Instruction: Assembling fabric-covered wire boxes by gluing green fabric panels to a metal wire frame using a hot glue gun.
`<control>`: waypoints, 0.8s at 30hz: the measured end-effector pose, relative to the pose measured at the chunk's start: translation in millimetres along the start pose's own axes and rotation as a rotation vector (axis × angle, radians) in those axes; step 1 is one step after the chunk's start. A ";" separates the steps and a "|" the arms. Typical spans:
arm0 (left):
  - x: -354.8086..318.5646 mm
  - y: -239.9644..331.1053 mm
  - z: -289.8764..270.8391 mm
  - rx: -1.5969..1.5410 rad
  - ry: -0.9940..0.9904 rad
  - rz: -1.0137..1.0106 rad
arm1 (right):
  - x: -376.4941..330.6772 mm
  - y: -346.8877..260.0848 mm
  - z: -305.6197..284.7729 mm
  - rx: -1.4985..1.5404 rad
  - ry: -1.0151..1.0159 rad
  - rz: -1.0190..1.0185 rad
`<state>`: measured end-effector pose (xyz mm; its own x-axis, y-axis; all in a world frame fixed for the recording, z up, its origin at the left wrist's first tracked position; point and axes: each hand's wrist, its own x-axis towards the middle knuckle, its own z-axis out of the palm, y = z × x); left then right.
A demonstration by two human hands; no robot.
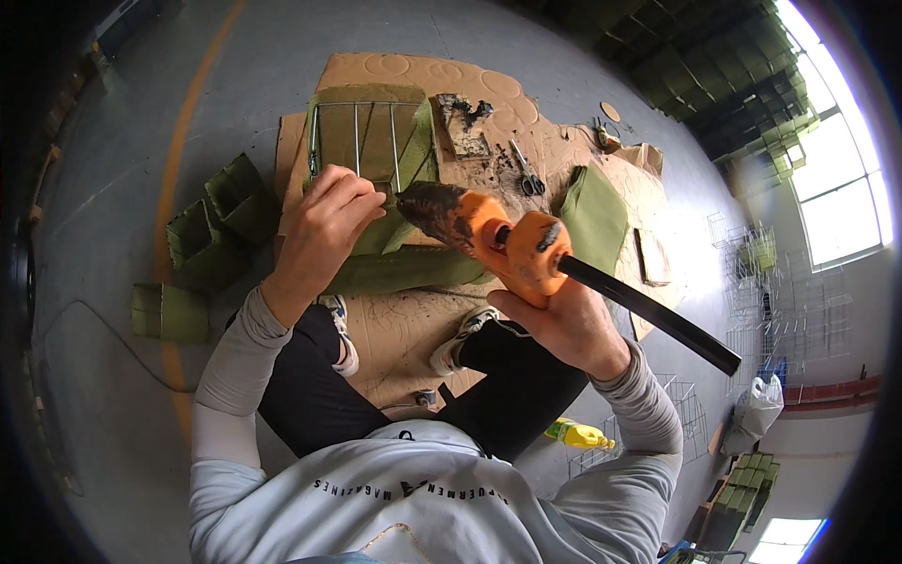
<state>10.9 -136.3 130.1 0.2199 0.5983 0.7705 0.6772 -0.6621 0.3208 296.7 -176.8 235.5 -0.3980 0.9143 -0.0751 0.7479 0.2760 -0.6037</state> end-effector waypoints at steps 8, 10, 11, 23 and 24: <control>6.4 3.3 -27.9 0.164 0.065 0.052 | 2.9 28.1 9.1 0.382 0.043 -0.103; 1.0 0.2 -39.8 0.249 0.029 -0.038 | 7.3 27.1 15.7 0.777 0.121 -0.169; -2.8 -1.1 -41.9 0.262 0.041 -0.055 | 7.8 30.3 5.1 0.706 0.055 -0.078; -5.0 -18.1 -28.4 0.054 0.191 -0.255 | 130.5 170.3 61.7 1.209 0.307 0.342; -5.5 -23.3 -27.1 0.012 0.195 -0.264 | 146.8 178.2 75.4 1.282 0.277 0.331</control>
<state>-25.1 -136.4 133.3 -0.1021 0.6500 0.7530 0.7016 -0.4896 0.5177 331.5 -15.8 57.0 -0.0639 0.9546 -0.2910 -0.2913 -0.2967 -0.9094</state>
